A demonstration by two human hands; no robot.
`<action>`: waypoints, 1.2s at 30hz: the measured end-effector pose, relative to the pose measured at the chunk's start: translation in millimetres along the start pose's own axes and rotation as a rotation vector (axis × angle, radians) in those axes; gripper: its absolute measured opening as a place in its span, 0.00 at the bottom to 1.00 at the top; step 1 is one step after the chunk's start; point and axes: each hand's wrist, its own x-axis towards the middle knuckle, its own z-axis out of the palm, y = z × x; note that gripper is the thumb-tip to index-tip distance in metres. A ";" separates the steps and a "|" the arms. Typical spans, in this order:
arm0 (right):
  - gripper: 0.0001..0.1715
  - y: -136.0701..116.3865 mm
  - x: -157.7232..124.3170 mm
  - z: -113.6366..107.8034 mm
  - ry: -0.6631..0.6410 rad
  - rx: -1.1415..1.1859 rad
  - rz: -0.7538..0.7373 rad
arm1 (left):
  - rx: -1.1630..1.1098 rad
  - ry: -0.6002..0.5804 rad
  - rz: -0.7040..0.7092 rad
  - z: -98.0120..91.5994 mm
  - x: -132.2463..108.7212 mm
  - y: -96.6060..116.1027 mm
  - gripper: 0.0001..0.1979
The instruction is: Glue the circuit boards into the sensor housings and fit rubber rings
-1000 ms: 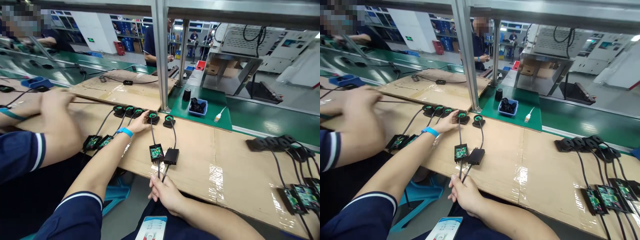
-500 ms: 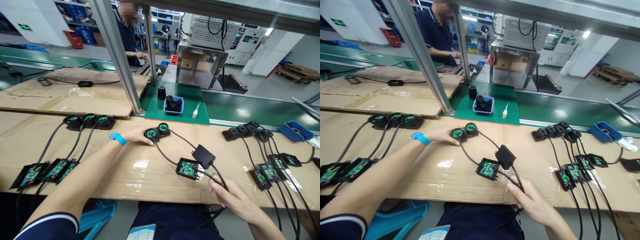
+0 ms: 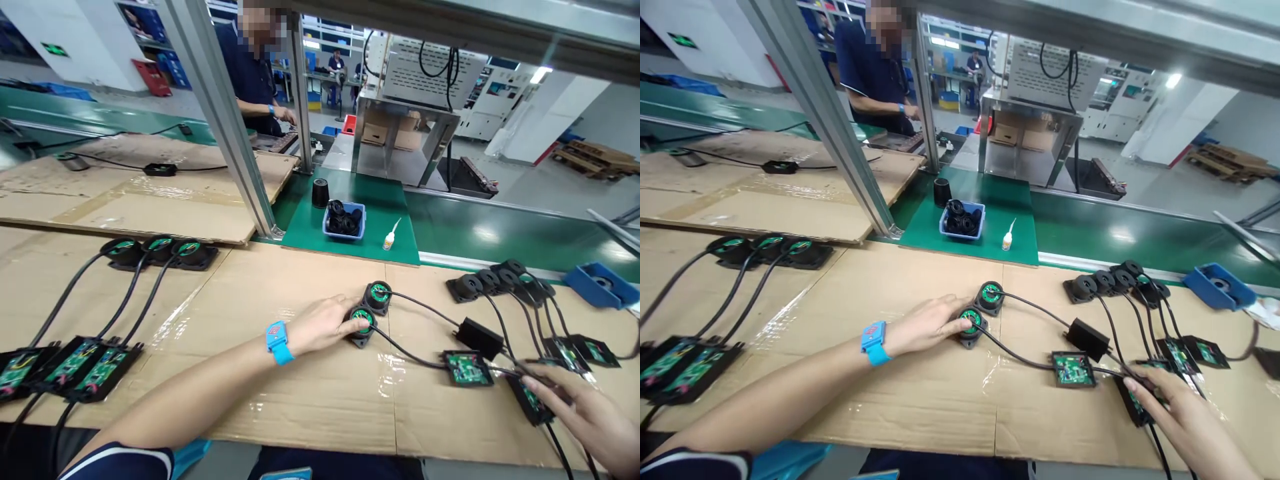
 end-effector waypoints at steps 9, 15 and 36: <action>0.26 -69.6 77.0 18.3 -0.099 0.064 -0.095 | 0.417 0.338 -0.335 -108.1 93.5 -65.3 0.17; 0.22 -123.5 162.5 52.2 -0.192 0.347 -0.105 | 0.512 0.343 -0.594 -133.6 158.5 -91.4 0.20; 0.15 -177.9 281.9 164.0 -0.298 0.722 0.018 | 0.790 0.308 -0.167 -70.0 38.1 -36.5 0.12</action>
